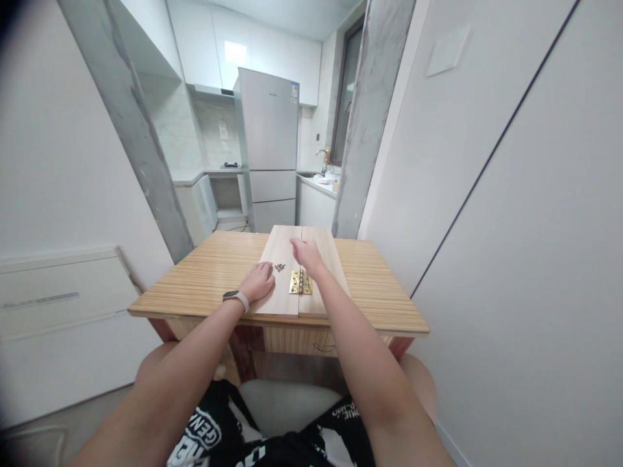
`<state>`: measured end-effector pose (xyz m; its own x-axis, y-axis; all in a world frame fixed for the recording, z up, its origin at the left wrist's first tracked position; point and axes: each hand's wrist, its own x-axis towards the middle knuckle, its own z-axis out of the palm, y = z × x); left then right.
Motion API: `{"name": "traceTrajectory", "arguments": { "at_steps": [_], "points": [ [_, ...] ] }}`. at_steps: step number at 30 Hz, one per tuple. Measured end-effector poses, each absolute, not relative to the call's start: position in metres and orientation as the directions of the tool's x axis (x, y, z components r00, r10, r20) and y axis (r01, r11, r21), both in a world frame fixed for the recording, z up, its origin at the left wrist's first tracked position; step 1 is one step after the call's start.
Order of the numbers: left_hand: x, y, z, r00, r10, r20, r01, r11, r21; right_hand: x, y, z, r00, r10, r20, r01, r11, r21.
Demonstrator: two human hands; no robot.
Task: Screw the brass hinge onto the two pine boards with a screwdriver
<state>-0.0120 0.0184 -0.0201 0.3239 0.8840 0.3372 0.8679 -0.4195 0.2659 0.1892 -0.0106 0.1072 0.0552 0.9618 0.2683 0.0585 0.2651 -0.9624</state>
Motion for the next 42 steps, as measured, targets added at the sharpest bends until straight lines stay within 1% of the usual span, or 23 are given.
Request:
{"name": "traceTrajectory", "arguments": {
  "at_steps": [2,5,8,11,14,16,18,20,22,24,26,29,34,37,42],
  "points": [
    [-0.012,0.018,-0.020,0.324,0.882,0.343,0.869,-0.421,0.261,0.194,-0.012,0.108,0.003,0.965,0.263,0.000,0.263,-0.965],
    [-0.013,0.018,-0.021,0.326,0.881,0.344,0.869,-0.423,0.259,0.198,-0.011,0.106,0.090,0.955,0.282,-0.031,0.286,-0.958],
    [-0.013,0.017,-0.021,0.325,0.883,0.338,0.867,-0.421,0.266,0.197,-0.009,0.102,0.256,0.916,0.309,0.055,0.305,-0.951],
    [-0.013,0.017,-0.020,0.319,0.888,0.331,0.867,-0.414,0.277,0.193,-0.009,0.097,0.441,0.833,0.335,0.144,0.302,-0.942],
    [-0.012,0.017,-0.018,0.319,0.890,0.325,0.865,-0.413,0.284,0.189,-0.011,0.094,0.543,0.744,0.390,0.208,0.330,-0.921],
    [-0.012,0.016,-0.017,0.319,0.892,0.319,0.864,-0.412,0.289,0.188,-0.013,0.095,0.545,0.739,0.397,0.216,0.333,-0.918],
    [-0.012,0.016,-0.017,0.317,0.895,0.314,0.864,-0.409,0.293,0.188,-0.014,0.098,0.497,0.792,0.355,0.179,0.306,-0.935],
    [-0.012,0.016,-0.017,0.317,0.894,0.316,0.865,-0.410,0.290,0.190,-0.014,0.101,0.361,0.884,0.299,0.125,0.272,-0.954],
    [-0.012,0.017,-0.018,0.319,0.891,0.322,0.866,-0.412,0.284,0.194,-0.015,0.105,0.179,0.948,0.263,0.064,0.256,-0.965],
    [-0.012,0.017,-0.019,0.320,0.891,0.323,0.867,-0.413,0.279,0.198,-0.015,0.106,0.045,0.966,0.254,-0.023,0.255,-0.967],
    [-0.012,0.018,-0.020,0.317,0.892,0.322,0.870,-0.409,0.276,0.201,-0.016,0.104,0.016,0.959,0.284,-0.105,0.285,-0.953],
    [-0.012,0.019,-0.020,0.321,0.888,0.330,0.871,-0.414,0.265,0.203,-0.015,0.099,0.095,0.939,0.332,-0.128,0.342,-0.931],
    [-0.012,0.018,-0.020,0.316,0.891,0.327,0.874,-0.407,0.265,0.196,-0.013,0.096,0.324,0.890,0.320,-0.042,0.351,-0.935],
    [-0.012,0.019,-0.020,0.316,0.893,0.321,0.871,-0.407,0.274,0.187,-0.014,0.095,0.417,0.853,0.315,-0.010,0.350,-0.937],
    [-0.013,0.019,-0.021,0.317,0.892,0.323,0.867,-0.410,0.284,0.180,-0.016,0.094,0.488,0.780,0.392,0.167,0.357,-0.919]
  ]
}}
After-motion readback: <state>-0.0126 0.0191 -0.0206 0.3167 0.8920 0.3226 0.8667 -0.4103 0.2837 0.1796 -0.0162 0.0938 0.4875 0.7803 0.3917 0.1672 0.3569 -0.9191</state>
